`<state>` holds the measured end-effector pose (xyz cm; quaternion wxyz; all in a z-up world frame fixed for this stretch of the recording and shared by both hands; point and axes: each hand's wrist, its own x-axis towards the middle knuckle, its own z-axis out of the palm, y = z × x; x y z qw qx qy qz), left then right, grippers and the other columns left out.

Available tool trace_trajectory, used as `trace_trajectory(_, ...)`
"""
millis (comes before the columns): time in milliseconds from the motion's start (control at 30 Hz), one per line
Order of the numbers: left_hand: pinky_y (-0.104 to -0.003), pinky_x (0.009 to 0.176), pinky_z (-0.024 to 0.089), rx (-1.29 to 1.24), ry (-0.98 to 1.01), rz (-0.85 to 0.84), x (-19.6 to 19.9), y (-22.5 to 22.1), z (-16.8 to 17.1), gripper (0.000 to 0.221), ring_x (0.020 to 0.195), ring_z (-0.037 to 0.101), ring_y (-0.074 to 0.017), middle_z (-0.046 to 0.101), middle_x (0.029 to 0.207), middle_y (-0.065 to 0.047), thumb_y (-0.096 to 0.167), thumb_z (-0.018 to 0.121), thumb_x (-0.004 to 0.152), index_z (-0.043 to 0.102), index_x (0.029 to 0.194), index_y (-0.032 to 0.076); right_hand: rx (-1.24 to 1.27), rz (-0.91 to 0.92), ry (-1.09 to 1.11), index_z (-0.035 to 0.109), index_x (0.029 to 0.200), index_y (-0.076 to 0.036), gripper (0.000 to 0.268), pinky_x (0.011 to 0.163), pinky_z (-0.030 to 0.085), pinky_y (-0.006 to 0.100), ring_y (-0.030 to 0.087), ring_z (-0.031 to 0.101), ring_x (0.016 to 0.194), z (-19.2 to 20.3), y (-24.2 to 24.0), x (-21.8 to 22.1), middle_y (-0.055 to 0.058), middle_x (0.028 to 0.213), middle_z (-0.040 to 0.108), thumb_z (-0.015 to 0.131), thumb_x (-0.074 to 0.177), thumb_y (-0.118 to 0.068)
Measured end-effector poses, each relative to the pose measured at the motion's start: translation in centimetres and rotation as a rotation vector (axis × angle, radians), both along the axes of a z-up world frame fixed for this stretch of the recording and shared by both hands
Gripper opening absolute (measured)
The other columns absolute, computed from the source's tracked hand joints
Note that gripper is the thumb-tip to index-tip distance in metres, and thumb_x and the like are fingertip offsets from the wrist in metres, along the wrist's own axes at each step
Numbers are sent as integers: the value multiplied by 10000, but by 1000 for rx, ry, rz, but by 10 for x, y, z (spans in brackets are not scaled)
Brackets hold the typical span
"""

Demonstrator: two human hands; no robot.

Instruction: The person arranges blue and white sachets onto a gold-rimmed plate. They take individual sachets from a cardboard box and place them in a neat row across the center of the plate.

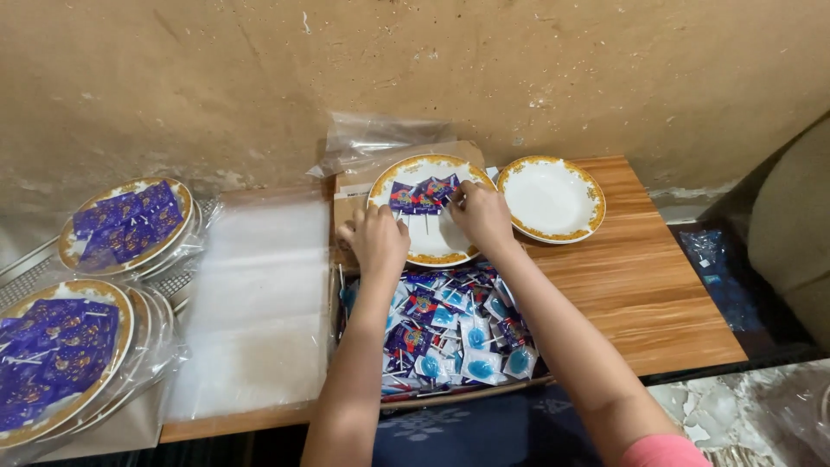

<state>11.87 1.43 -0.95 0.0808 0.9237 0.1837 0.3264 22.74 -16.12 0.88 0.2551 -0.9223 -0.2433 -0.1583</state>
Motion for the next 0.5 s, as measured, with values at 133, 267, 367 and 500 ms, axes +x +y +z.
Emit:
trace_trajectory(133,-538,838,367,12,77,-4,-4,-4,16,232,989,581,-280,660,898,-49,354,741,806,692,869,136,34,66,107,727,977,-129,210,828,582,491,369,742,844,17,8,-22,79,743,722,739,838,-287)
trace_trajectory(267,-546,909,352,-113,66,-15,-21,0,20,235,1001,576,-260,628,905,-35,368,620,939,681,920,141,69,65,165,720,1021,-170,198,832,574,484,356,739,852,30,-5,-44,65,744,744,702,889,-316)
trace_trajectory(367,-517,945,374,-237,45,-45,-51,6,32,285,1015,592,-264,622,921,-49,374,517,1020,653,931,141,125,52,185,724,1027,-181,180,813,570,468,345,732,838,31,-18,-51,58,733,737,697,893,-299)
trace_trajectory(500,-527,893,472,-430,86,-140,-83,19,32,414,989,666,-352,689,927,-122,432,412,1078,649,921,131,158,25,198,731,1004,-176,176,803,565,449,330,723,816,34,-37,-54,48,712,725,692,896,-309)
